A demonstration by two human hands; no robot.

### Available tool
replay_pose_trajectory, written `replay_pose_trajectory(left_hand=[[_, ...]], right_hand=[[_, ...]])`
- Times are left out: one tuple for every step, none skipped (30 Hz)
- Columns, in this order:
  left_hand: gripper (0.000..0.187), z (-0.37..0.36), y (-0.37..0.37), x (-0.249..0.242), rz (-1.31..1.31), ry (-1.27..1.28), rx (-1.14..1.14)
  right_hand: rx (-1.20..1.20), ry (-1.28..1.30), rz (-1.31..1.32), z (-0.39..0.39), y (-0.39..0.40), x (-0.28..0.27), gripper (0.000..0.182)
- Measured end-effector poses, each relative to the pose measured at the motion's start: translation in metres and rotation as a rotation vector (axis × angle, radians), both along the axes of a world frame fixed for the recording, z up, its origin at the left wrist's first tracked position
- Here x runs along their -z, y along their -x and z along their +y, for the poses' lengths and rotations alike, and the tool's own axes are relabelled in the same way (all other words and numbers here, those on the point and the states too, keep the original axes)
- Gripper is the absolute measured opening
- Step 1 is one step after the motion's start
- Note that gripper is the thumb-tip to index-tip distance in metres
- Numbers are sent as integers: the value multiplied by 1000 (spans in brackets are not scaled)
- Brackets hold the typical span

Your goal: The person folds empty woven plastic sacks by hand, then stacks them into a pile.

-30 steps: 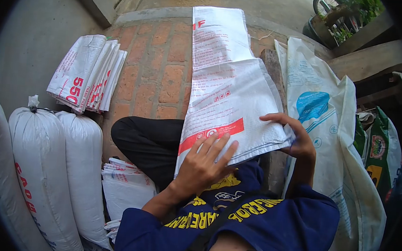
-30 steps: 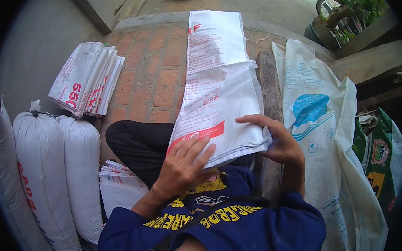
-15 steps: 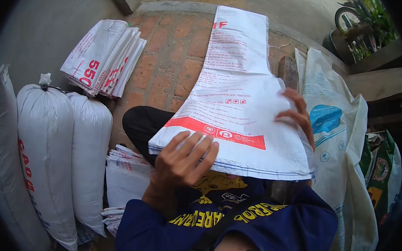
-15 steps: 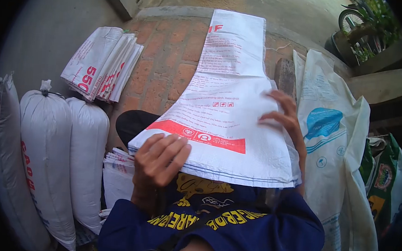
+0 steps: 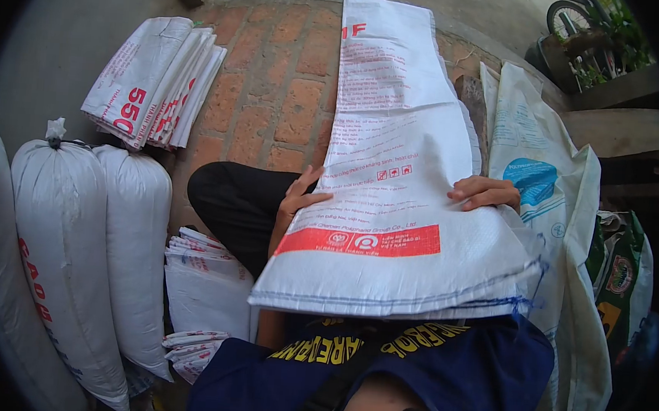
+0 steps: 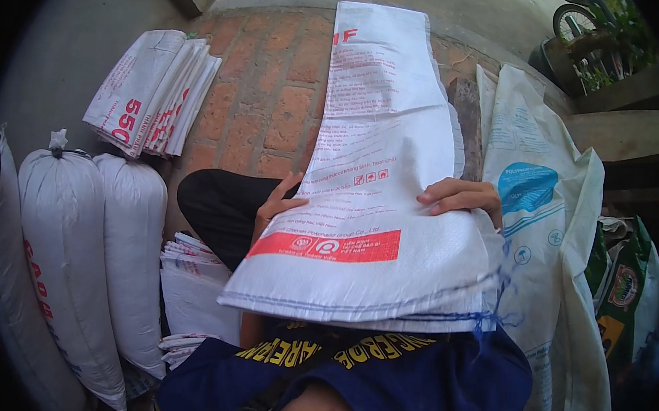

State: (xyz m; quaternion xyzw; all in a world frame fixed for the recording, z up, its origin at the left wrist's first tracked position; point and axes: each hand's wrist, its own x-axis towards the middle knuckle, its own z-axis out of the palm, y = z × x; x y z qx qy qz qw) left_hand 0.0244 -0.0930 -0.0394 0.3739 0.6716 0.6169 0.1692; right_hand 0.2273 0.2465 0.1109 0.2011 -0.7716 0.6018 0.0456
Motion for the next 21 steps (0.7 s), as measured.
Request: replay_pose_trajectory(left_hand=[[31, 1, 1, -5, 80, -12, 21], [19, 3, 0, -11, 160, -25, 43], [19, 2, 1, -13, 156, -27, 41], [16, 0, 3, -15, 91, -47, 59], [14, 0, 4, -29, 25, -64, 75], [12, 3, 1, -43, -38, -200, 75], [12, 0, 7, -37, 61, -223, 82], [12, -8, -1, -33, 19, -126, -46], [12, -10, -8, -42, -22, -30, -174], [14, -8, -12, -25, -348, -133, -312], [33, -13, -17, -23, -493, 156, -323], [46, -16, -23, -17, -496, 163, -314], [59, -18, -29, -12, -500, 168, -305], [72, -25, -32, -14, -255, 364, -265], [75, -25, -39, -40, -329, 494, -273], [76, -26, -45, -58, -139, 660, -264], [76, -27, -49, -68, 56, 819, -251], [76, -31, -51, -69, 56, 821, -253], [75, -36, -52, -70, 88, 867, -152], [73, -39, -52, -71, 120, 909, -51], [73, -40, -53, -74, 121, 906, -50]], right_hand=[[54, -29, -25, -3, -2, -5, 37], [55, -29, -31, -5, -5, -14, 37], [78, -96, -100, -6, -7, -26, 34], [98, -164, -168, -4, -7, -32, 32], [92, -165, -170, 11, -15, -16, 32], [99, -258, -210, 38, -32, 14, 30], [261, -236, -154, 15, -24, 9, 29], [428, -212, -99, -9, -15, 4, 27], [590, -185, -48, -33, -7, -1, 26], [713, -109, -290, -45, 5, -4, 27], [831, -30, -535, -53, 14, -8, 29], [859, 11, -571, -58, 20, 1, 37], [816, -75, -654, -48, 14, 25, 55], [829, -251, -739, -49, 11, 29, 65], [833, -426, -824, -52, 7, 33, 74], [807, -447, -779, -52, 1, 44, 93], [804, -446, -780, -55, 0, 44, 93], [853, -426, -766, -58, 0, 45, 97], [904, -406, -750, -60, 0, 45, 101], [907, -407, -749, -61, 1, 43, 101], [961, -333, -752, -61, 3, 41, 106]])
